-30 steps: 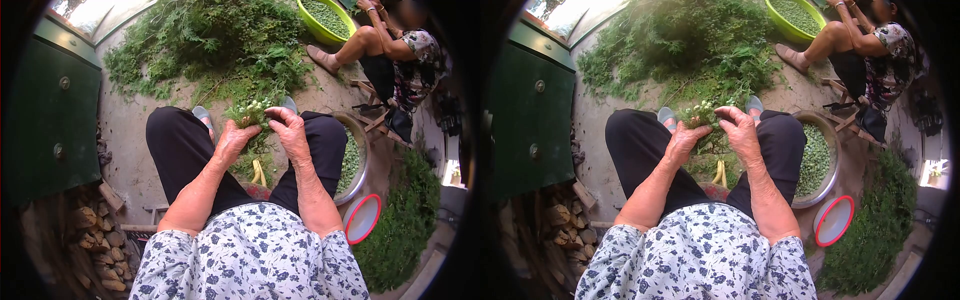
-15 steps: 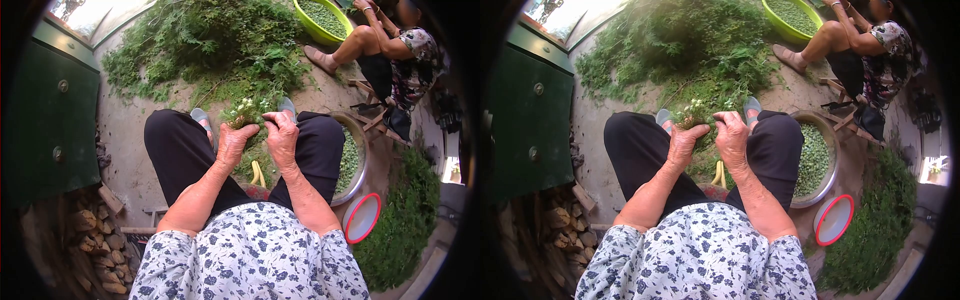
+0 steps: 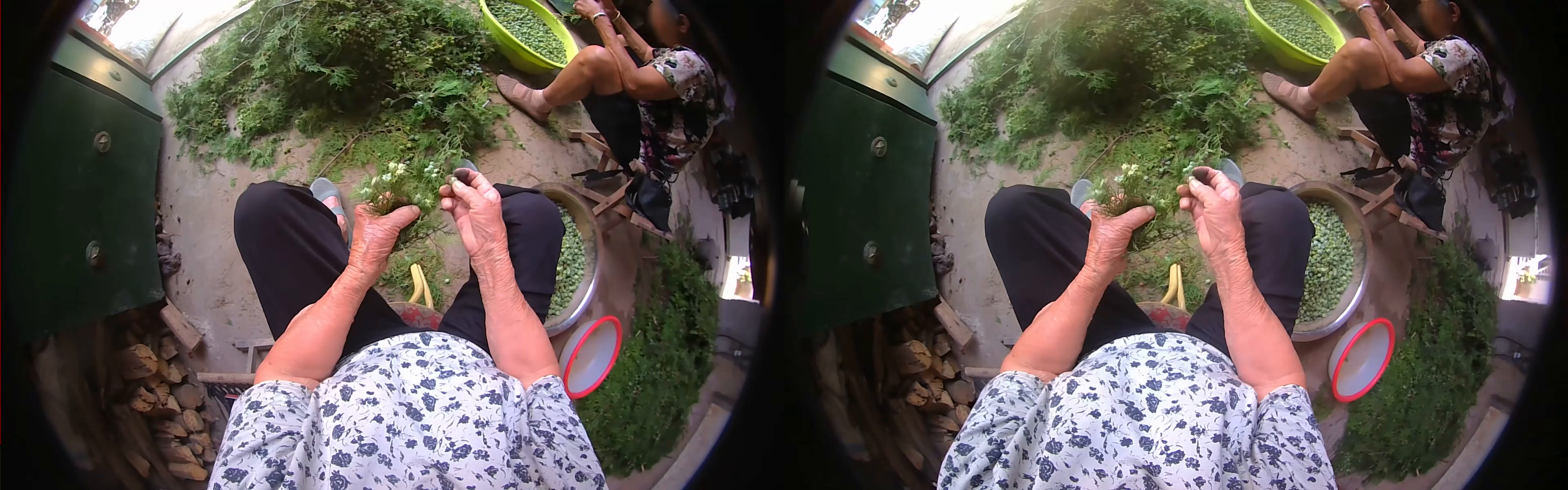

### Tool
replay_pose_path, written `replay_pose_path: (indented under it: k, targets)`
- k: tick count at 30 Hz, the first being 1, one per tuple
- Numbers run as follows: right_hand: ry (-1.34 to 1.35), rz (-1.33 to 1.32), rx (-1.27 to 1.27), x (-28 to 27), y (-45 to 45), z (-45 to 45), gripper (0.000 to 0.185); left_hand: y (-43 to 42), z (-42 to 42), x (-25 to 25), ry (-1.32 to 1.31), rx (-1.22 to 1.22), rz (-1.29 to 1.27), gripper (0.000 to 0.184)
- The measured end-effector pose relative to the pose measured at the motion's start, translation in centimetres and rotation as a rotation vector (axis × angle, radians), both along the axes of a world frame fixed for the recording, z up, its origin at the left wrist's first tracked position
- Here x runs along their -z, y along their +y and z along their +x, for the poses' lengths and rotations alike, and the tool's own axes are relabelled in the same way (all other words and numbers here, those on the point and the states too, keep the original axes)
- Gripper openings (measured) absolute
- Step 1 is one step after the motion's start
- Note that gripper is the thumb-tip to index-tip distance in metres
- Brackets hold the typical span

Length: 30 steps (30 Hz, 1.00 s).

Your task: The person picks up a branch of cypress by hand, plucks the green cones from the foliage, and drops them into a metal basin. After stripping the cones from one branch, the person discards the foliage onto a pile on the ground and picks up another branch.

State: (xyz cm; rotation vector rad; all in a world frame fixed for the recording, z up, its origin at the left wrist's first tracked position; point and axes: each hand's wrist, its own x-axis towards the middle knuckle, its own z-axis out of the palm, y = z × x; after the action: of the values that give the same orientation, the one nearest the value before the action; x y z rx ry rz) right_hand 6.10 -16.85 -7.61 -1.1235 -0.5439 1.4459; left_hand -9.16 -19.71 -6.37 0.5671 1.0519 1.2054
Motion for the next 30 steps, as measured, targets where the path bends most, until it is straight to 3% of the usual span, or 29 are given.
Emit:
replay_pose_path:
  k: [3, 9, 18, 20, 24, 26, 30]
  targets:
    - [0.208, -0.01, -0.157, 0.0, -0.1, 0.2, 0.017, 0.1, 0.1, 0.5, 0.199, 0.054, 0.138, 0.014]
    - [-0.135, 0.029, -0.411, -0.8, -0.6, 0.0, 0.016, 0.1, 0.0, 0.6, 0.273, 0.085, 0.148, 0.009]
    - [-0.111, 0.042, -0.5, -1.6, -0.9, -0.4, 0.022, 0.2, 0.0, 0.0, 0.296, 0.116, 0.206, 0.013]
    - [-0.283, 0.135, -0.621, -1.1, -0.8, -0.2, 0.027, 0.2, -0.3, 0.4, 0.293, 0.14, 0.206, 0.014]
    - [-0.285, 0.099, -0.533, 0.2, -1.3, -0.8, 0.022, 0.2, -0.2, 1.4, 0.161, 0.138, 0.138, 0.016]
    - [0.194, -0.098, -0.348, 0.7, -1.5, -1.1, 0.016, 0.2, 0.1, 1.1, 0.079, 0.089, 0.101, 0.016]
    - [0.412, -0.172, -0.314, 1.1, -1.4, -1.1, 0.011, 0.2, 0.1, 1.2, -0.055, 0.021, 0.016, 0.017]
